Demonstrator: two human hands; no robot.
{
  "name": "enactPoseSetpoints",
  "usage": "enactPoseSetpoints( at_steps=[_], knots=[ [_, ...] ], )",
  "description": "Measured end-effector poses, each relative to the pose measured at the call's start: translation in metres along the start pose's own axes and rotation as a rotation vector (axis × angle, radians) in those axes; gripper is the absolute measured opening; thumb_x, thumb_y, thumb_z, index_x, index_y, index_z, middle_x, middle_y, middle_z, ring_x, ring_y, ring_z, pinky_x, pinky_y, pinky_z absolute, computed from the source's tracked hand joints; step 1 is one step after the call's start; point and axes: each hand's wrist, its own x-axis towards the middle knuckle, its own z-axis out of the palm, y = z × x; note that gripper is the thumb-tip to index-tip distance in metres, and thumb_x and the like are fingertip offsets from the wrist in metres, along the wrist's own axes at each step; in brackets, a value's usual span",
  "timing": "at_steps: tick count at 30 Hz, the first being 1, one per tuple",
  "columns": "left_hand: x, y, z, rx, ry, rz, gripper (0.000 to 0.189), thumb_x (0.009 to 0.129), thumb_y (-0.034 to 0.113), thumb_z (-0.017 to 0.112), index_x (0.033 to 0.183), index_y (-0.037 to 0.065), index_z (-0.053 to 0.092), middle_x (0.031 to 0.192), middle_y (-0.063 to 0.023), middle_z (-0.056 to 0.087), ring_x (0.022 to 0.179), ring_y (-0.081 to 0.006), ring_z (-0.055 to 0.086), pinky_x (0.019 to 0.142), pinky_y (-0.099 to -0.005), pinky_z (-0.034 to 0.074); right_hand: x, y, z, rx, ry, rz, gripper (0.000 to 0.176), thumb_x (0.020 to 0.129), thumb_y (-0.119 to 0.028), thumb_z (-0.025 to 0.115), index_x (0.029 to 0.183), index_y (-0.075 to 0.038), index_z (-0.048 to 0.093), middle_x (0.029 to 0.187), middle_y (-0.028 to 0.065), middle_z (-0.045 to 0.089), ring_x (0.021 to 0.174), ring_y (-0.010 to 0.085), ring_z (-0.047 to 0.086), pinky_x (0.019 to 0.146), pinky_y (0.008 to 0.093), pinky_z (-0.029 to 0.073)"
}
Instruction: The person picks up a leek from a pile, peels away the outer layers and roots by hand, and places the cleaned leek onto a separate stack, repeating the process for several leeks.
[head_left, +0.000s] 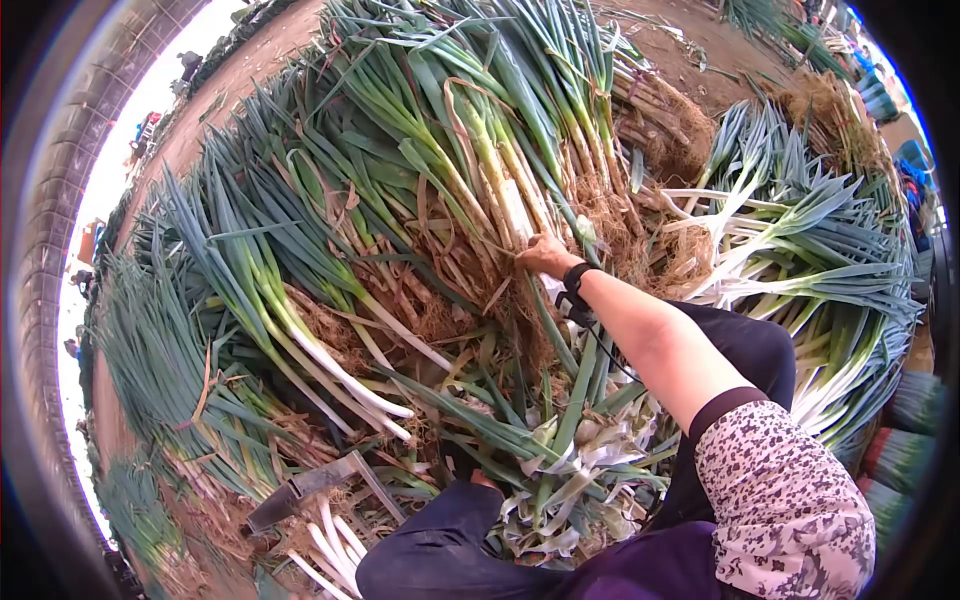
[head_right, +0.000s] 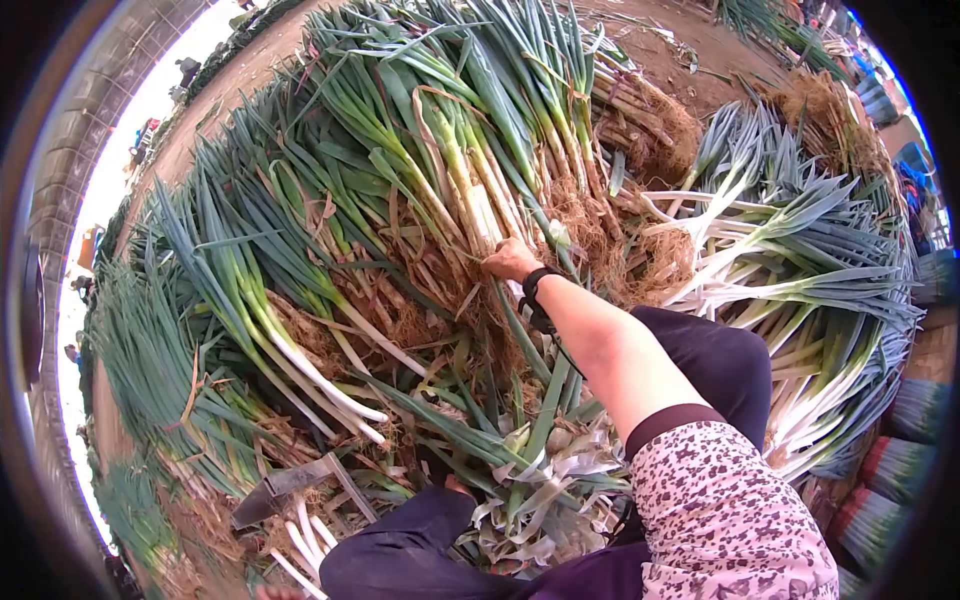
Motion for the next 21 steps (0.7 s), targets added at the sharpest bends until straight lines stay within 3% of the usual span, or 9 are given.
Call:
enactPoseSetpoints(
  at_steps=[2, 3, 9, 10, 11, 13, 16, 18, 21],
  knots=[
    [-0.016, -0.009, 0.066, -0.009, -0.301, -0.102, 0.024, 0.090, 0.024, 0.060, 0.084, 0.001, 0.059, 0.069, -0.0060, 0.056, 0.060, -0.0130, 0.055, 0.061, -0.0236, 0.054, -0.009, 0.011, 0.003, 0.067, 0.132, -0.088, 0.013, 0.077, -0.015, 0.060, 0.087, -0.020, 0.068, 0.081, 0.0055, 0.066, 0.086, 0.0258, 0.064, 0.075, 0.0365, 0.050],
    [-0.019, -0.027, 0.099, -0.034, -0.318, -0.091, 0.012, 0.090, 0.015, 0.057, 0.094, 0.003, 0.056, 0.070, -0.0019, 0.046, 0.059, -0.0105, 0.046, 0.051, -0.0212, 0.038, -0.019, 0.015, -0.003, 0.118, 0.215, -0.187, 0.014, 0.078, -0.014, 0.061, 0.088, -0.020, 0.068, 0.082, 0.0049, 0.066, 0.087, 0.0255, 0.064, 0.076, 0.0362, 0.049],
    [-0.066, -0.135, 0.227, 0.601, -1.176, -0.084, 0.024, 0.094, 0.019, 0.056, 0.106, -0.001, 0.059, 0.089, -0.0083, 0.065, 0.071, -0.0113, 0.059, 0.060, -0.0229, 0.048, -0.058, -0.011, -0.073, 0.535, 0.164, -0.161, 0.021, 0.083, -0.008, 0.056, 0.098, -0.015, 0.068, 0.088, 0.0061, 0.067, 0.083, 0.0214, 0.064, 0.073, 0.0314, 0.050],
    [-0.068, -0.161, 0.244, 0.556, -1.213, -0.058, 0.025, 0.094, 0.022, 0.055, 0.107, 0.001, 0.059, 0.092, -0.0079, 0.066, 0.071, -0.0108, 0.059, 0.062, -0.0232, 0.048, -0.063, -0.016, -0.073, 1.095, 0.083, 0.044, 0.018, 0.084, -0.008, 0.056, 0.096, -0.011, 0.068, 0.092, 0.0053, 0.068, 0.082, 0.0169, 0.064, 0.073, 0.0285, 0.050],
    [-0.071, -0.184, 0.261, 0.510, -1.246, -0.033, 0.027, 0.095, 0.025, 0.054, 0.109, 0.002, 0.059, 0.095, -0.0075, 0.066, 0.071, -0.0104, 0.059, 0.063, -0.0234, 0.048, -0.073, -0.015, -0.079, 1.165, 0.138, -0.010, 0.012, 0.080, -0.010, 0.062, 0.090, -0.006, 0.068, 0.085, 0.0069, 0.068, 0.076, 0.0152, 0.063, 0.069, 0.0289, 0.051],
    [-0.082, -0.208, 0.295, 0.411, -1.185, -0.128, 0.027, 0.095, 0.027, 0.053, 0.112, 0.007, 0.058, 0.102, -0.0040, 0.065, 0.077, -0.0095, 0.059, 0.065, -0.0234, 0.048, -0.096, -0.040, -0.128, 1.329, -0.051, 0.344, 0.020, 0.076, -0.019, 0.067, 0.077, 0.001, 0.064, 0.070, 0.0037, 0.064, 0.065, 0.0083, 0.059, 0.059, 0.0268, 0.049],
    [-0.090, -0.260, 0.328, 0.213, -1.132, -0.301, 0.024, 0.094, 0.030, 0.056, 0.108, 0.012, 0.059, 0.102, -0.0008, 0.065, 0.080, -0.0088, 0.059, 0.066, -0.0250, 0.048, -0.127, -0.065, -0.126, 1.298, 0.003, 0.434, 0.019, 0.074, -0.017, 0.066, 0.073, 0.002, 0.064, 0.063, 0.0031, 0.063, 0.056, 0.0074, 0.058, 0.050, 0.0255, 0.048],
    [-0.101, -0.277, 0.334, 0.167, -1.084, -0.448, 0.028, 0.089, 0.034, 0.062, 0.102, 0.009, 0.060, 0.091, -0.0005, 0.065, 0.071, -0.0100, 0.060, 0.060, -0.0248, 0.049, -0.175, -0.103, -0.191, 1.218, -0.095, 0.509, 0.018, 0.072, -0.018, 0.064, 0.072, -0.001, 0.065, 0.063, 0.0074, 0.066, 0.057, 0.0134, 0.063, 0.052, 0.0281, 0.051],
    [-0.104, -0.284, 0.332, 0.176, -1.119, -0.555, 0.035, 0.085, 0.036, 0.067, 0.100, 0.005, 0.060, 0.087, -0.0026, 0.066, 0.068, -0.0120, 0.061, 0.059, -0.0262, 0.052, -0.227, -0.139, -0.182, 0.889, -0.324, 0.513, 0.026, 0.069, -0.029, 0.062, 0.080, -0.006, 0.066, 0.074, 0.0122, 0.068, 0.069, 0.0241, 0.067, 0.068, 0.0370, 0.055]
  ],
)
